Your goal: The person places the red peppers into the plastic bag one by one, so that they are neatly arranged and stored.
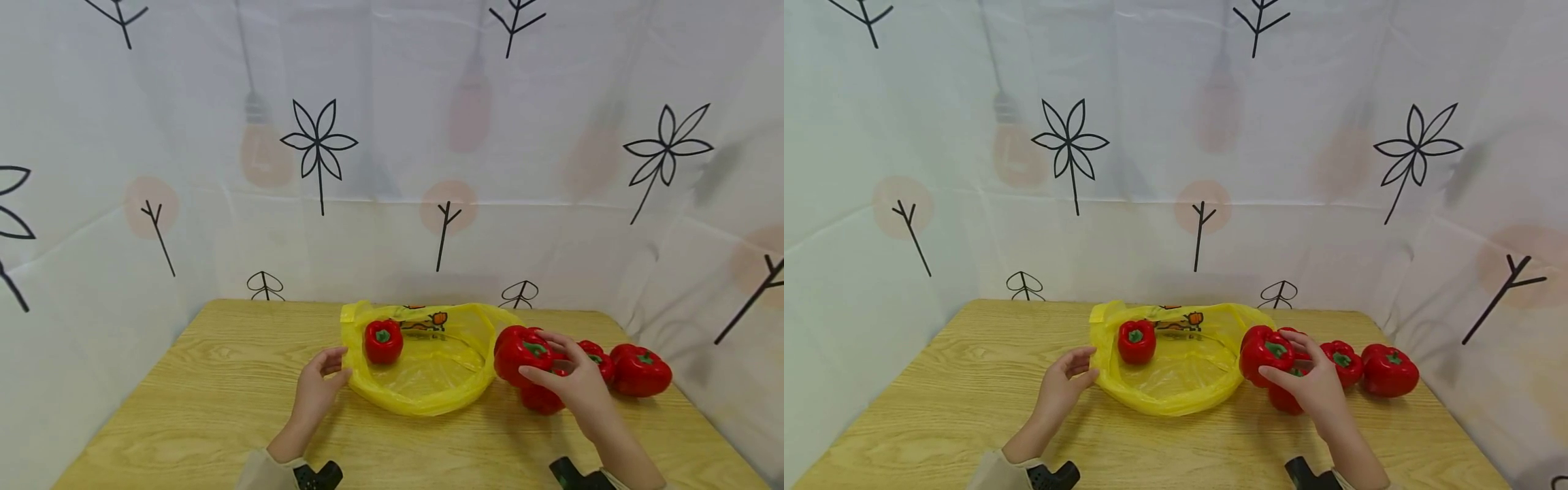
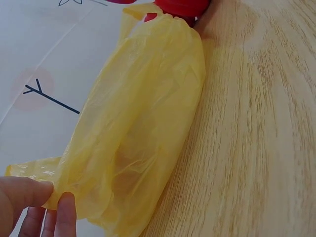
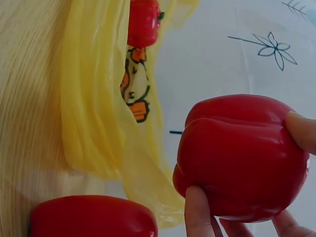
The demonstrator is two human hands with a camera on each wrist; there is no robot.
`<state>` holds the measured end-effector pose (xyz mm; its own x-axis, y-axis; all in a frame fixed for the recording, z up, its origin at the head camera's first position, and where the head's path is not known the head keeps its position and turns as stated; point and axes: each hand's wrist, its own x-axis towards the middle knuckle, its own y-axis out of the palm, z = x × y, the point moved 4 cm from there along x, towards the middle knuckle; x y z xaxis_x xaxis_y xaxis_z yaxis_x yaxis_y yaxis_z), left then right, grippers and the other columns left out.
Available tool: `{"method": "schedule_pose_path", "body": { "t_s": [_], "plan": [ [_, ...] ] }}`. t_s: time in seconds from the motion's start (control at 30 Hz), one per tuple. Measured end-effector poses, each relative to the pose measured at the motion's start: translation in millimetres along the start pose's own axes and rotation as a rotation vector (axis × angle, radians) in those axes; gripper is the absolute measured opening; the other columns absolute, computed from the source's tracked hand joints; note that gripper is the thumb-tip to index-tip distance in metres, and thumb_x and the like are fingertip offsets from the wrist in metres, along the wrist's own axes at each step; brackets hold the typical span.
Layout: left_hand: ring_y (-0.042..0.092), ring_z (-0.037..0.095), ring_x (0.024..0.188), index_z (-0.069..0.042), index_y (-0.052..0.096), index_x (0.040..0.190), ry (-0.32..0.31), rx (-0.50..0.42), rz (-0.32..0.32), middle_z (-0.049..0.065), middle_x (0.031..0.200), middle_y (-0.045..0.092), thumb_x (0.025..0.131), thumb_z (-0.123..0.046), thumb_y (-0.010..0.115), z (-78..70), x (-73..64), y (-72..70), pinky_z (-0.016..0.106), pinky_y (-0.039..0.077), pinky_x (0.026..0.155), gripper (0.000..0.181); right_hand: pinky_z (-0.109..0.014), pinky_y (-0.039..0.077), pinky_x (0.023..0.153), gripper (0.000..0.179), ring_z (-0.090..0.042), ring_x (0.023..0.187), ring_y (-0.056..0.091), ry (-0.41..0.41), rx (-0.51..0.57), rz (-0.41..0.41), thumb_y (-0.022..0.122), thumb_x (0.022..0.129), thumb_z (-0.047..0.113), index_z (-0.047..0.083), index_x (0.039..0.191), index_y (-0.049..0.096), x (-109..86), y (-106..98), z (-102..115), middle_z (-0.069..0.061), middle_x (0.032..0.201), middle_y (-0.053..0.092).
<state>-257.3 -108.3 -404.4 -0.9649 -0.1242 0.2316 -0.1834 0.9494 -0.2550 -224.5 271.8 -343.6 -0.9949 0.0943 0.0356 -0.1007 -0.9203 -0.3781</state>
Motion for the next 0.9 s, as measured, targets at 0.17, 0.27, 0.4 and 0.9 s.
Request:
{"method": "schedule_pose_path", "body": {
  "t_s": [0.17,0.27,0.4,0.9],
  "plan": [
    [0.057,0.029,0.099,-0.001,0.062,0.115,-0.002,-0.003,-0.002,0.013,0.109,0.06,0.083,-0.003,0.069,1.1,-0.2,-0.4,0.031,0.053,0.076,0.033,-0.039,0.049,0.082,0.075,-0.032,0.112,0.039,-0.021,-0.025,0.007,0.072,0.083,0.029,0.01,0.142,0.031,3.2,6.9,2.6,-0.018,0.141,0.031],
    [0.057,0.029,0.099,-0.001,0.062,0.116,-0.002,-0.004,-0.001,0.013,0.11,0.06,0.083,-0.003,0.069,1.2,-0.6,-0.2,0.031,0.053,0.075,0.033,-0.039,0.05,0.082,0.075,-0.033,0.111,0.04,-0.036,-0.039,0.014,0.073,0.082,0.029,0.009,0.142,0.032,5.5,10.5,4.4,-0.019,0.14,0.033],
    [0.057,0.029,0.099,-0.001,0.062,0.116,-0.003,-0.001,0.002,0.013,0.11,0.06,0.083,-0.004,0.069,0.8,-0.5,0.0,0.03,0.053,0.074,0.034,-0.043,0.05,0.085,0.076,-0.036,0.114,0.04,-0.043,-0.046,0.03,0.073,0.081,0.03,0.009,0.141,0.032,8.9,15.1,5.7,-0.02,0.139,0.034],
    [0.057,0.028,0.098,-0.003,0.062,0.115,-0.021,-0.014,-0.002,0.011,0.109,0.06,0.082,-0.002,0.069,3.9,2.2,2.2,0.028,0.054,0.071,0.033,-0.037,0.051,0.078,0.076,-0.036,0.108,0.045,-0.064,-0.071,0.069,0.078,0.076,0.027,0.009,0.138,0.038,26.4,31.7,10.8,-0.02,0.136,0.036]
  ]
}}
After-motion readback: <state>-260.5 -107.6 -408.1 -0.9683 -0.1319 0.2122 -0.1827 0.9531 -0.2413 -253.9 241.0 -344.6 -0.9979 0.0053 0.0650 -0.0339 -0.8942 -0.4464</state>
